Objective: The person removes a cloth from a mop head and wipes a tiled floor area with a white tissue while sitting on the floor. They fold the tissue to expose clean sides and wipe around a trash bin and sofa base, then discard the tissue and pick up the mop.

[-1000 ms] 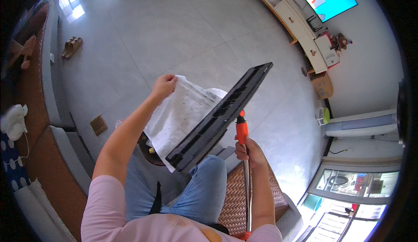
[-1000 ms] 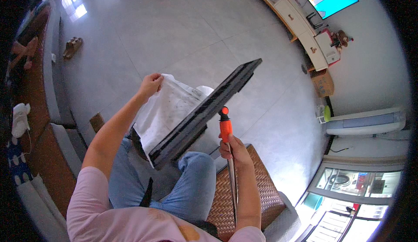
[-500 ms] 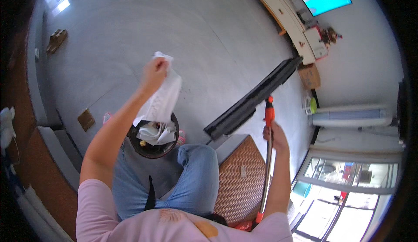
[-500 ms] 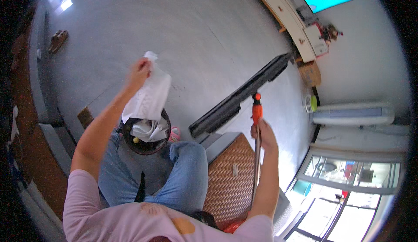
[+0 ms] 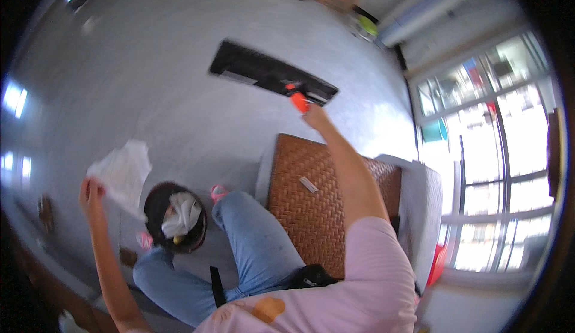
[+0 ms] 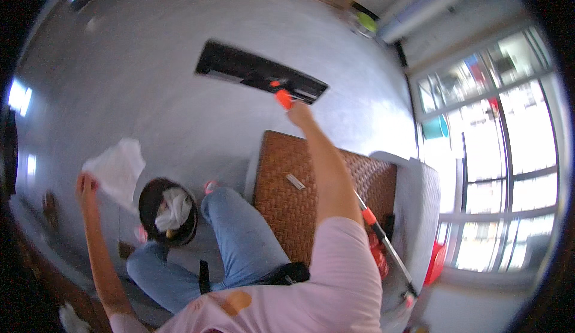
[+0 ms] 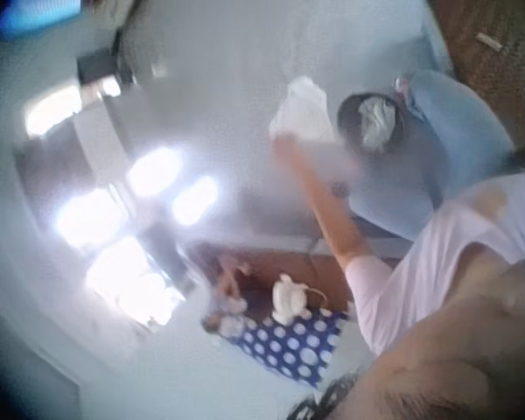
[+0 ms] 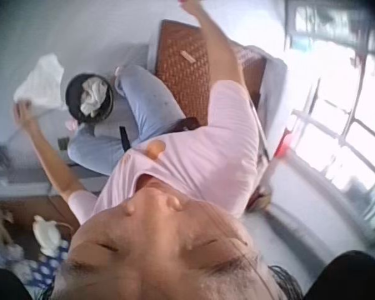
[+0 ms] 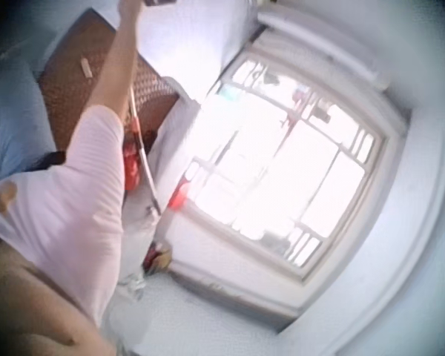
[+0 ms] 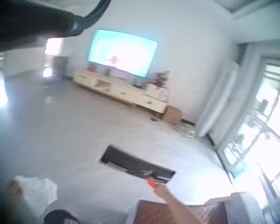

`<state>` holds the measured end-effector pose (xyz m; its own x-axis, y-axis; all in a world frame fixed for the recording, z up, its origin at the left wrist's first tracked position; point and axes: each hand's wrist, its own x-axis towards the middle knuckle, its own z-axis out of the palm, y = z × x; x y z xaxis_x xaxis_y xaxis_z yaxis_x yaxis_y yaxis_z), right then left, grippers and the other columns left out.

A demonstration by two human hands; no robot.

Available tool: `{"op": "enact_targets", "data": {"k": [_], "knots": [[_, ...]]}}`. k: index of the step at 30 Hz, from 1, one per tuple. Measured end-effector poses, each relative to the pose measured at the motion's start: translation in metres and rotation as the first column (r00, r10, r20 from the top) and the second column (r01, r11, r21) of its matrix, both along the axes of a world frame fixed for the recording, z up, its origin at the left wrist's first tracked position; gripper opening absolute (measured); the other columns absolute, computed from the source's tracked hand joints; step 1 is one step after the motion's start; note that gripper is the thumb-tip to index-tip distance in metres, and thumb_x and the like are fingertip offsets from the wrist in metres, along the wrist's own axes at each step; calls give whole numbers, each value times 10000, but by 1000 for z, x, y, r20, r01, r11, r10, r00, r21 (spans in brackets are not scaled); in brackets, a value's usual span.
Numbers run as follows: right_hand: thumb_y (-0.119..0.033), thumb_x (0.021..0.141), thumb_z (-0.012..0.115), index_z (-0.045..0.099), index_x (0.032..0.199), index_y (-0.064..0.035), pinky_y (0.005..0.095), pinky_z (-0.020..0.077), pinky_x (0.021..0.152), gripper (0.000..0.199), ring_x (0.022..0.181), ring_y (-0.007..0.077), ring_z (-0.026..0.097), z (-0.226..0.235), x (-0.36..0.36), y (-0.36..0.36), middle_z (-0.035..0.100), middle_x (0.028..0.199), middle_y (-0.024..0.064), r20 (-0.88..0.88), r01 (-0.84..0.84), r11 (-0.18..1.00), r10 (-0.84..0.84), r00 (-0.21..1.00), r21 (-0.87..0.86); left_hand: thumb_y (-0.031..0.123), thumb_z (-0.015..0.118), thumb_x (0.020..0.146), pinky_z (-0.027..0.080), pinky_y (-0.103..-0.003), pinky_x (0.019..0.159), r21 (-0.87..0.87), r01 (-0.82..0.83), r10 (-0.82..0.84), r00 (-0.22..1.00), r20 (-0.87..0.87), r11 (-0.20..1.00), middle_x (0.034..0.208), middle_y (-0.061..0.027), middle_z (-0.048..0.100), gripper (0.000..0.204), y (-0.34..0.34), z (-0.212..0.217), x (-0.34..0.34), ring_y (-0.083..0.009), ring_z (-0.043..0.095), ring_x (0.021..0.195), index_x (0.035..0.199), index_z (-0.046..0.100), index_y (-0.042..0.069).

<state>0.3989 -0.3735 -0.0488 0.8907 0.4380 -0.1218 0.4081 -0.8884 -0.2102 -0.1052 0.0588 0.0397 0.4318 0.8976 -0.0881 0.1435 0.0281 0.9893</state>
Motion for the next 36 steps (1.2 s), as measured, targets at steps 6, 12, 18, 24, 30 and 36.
{"op": "enact_targets", "data": {"k": [6,12,18,24,30,36], "knots": [[-279,774,602,520,981,-41,439,479,760,326,892,343,583,-28,-48,-15,595,961,169,-96,247,965,-254,962,-85,213,497,900,350,-216,616,-42,122,-124,991,-46,992,728,10,418,171,1,11,-12,-75,382,666,856,510,48],[-281,798,583,538,963,-51,416,490,722,286,881,311,598,-42,-41,-88,607,927,143,-78,408,901,-422,903,-144,220,478,912,350,-218,654,-34,101,-105,987,-126,994,752,-1,427,211,-8,14,7,-85,386,691,964,500,18],[-159,788,541,582,842,-45,374,515,631,133,785,280,629,-59,-33,-134,636,821,117,129,411,903,-396,909,-123,264,486,907,373,-220,672,-45,211,-215,970,-117,976,848,-31,475,283,-16,11,32,-99,421,728,991,491,-6],[-138,800,495,574,886,-55,368,498,624,144,816,236,607,-48,-34,-142,614,881,91,159,375,919,-355,921,-124,190,540,849,407,-291,731,122,344,-288,898,-331,931,877,-98,515,246,4,2,35,-179,465,770,983,530,-16],[-154,817,488,548,949,-37,404,495,663,187,859,259,604,-25,-45,-183,610,905,108,132,447,884,-431,893,-139,92,537,797,430,-385,653,448,496,-236,822,-519,743,796,-178,563,135,-39,36,52,-260,502,716,809,595,-28],[-197,823,500,549,969,-40,437,495,675,220,866,297,600,-20,-67,-238,613,905,124,79,504,852,-497,864,-145,243,533,873,392,-239,766,-26,312,-313,946,-85,950,917,-60,492,324,28,-5,38,-136,448,804,1050,489,-25]]}}
